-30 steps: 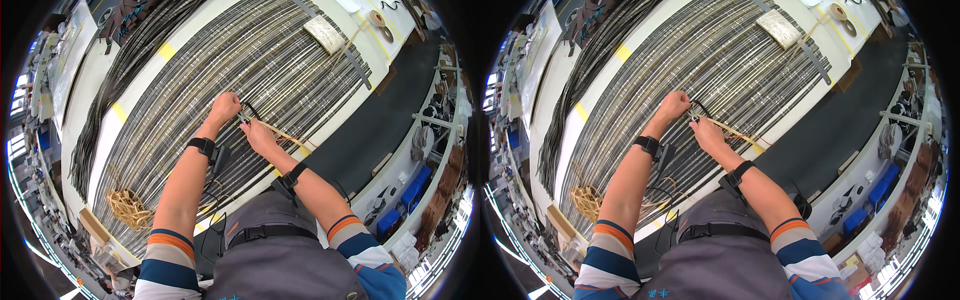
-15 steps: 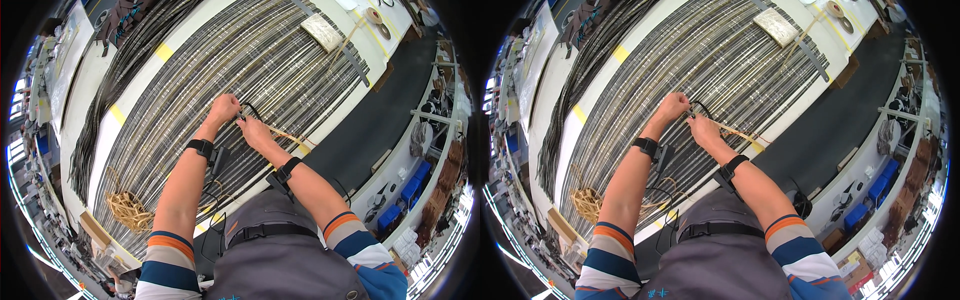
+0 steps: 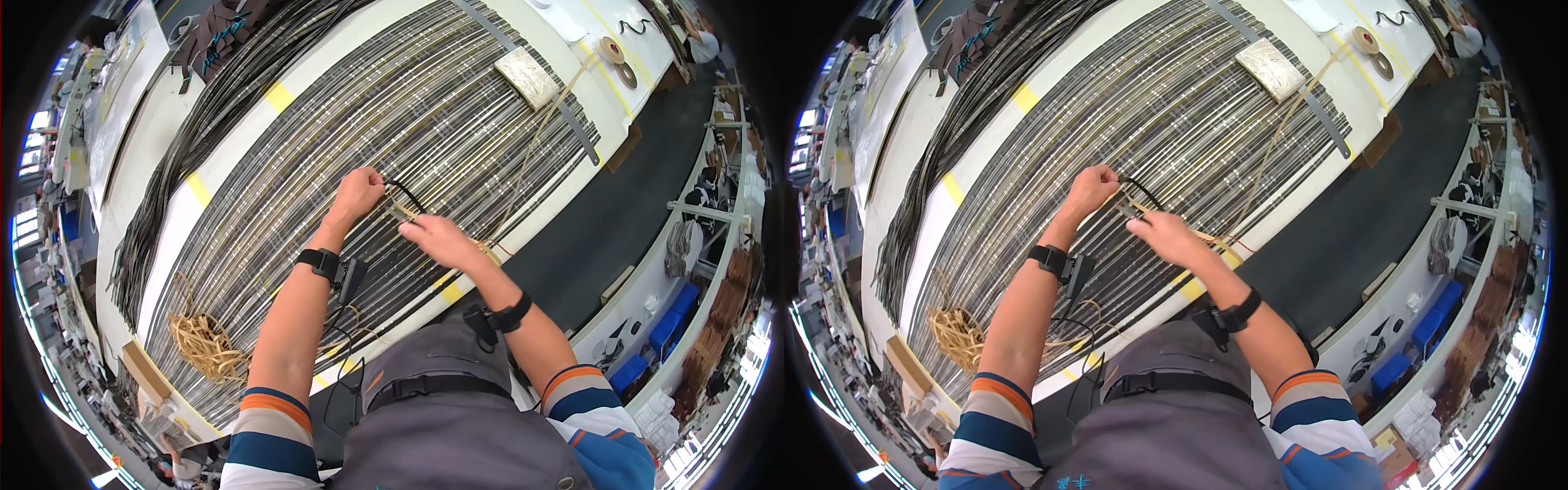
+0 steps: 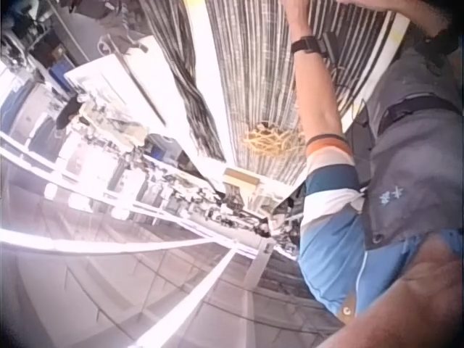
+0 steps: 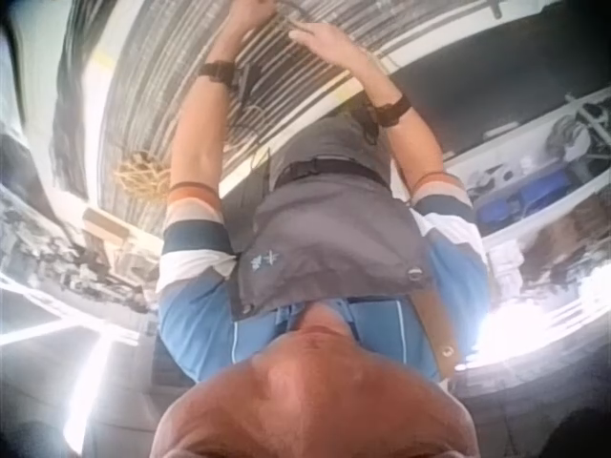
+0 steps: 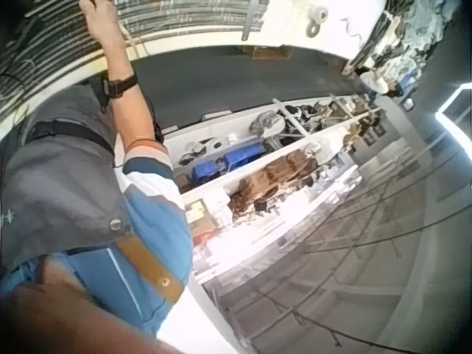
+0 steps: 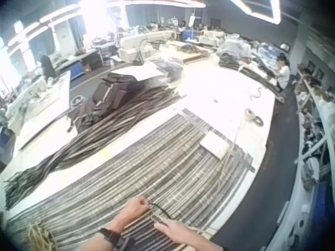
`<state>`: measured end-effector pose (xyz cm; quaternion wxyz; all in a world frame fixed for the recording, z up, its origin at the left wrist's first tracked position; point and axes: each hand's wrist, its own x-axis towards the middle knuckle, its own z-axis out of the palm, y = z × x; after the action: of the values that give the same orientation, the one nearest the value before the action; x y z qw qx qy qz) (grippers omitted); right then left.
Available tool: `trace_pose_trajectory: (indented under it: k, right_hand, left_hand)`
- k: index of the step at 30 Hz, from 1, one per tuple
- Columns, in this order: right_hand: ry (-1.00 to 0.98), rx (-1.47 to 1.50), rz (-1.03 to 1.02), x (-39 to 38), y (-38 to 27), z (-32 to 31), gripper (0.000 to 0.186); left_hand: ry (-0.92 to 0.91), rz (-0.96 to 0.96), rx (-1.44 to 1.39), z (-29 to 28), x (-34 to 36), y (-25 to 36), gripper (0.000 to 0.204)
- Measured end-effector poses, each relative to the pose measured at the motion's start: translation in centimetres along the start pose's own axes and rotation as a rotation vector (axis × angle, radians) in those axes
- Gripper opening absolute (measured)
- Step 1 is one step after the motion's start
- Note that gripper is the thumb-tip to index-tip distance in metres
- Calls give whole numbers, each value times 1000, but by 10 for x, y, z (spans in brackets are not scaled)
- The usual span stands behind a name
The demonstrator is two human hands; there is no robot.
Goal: Weaving or braiding thin leather strips into a grid-like patterned template on a workbench.
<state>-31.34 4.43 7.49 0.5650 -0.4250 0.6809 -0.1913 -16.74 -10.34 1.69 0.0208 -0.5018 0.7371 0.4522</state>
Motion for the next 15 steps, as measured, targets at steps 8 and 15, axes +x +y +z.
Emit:
trace_pose_trajectory:
  k: [8,15]
  right_hand:
    - [341,-229,-64,64,25,-107,49]
    - [196,-267,-521,59,-51,-102,40]
  left_hand:
    - [109,-17,-222,-23,-82,26,12]
    - [251,44,-231,-46,-168,60,9]
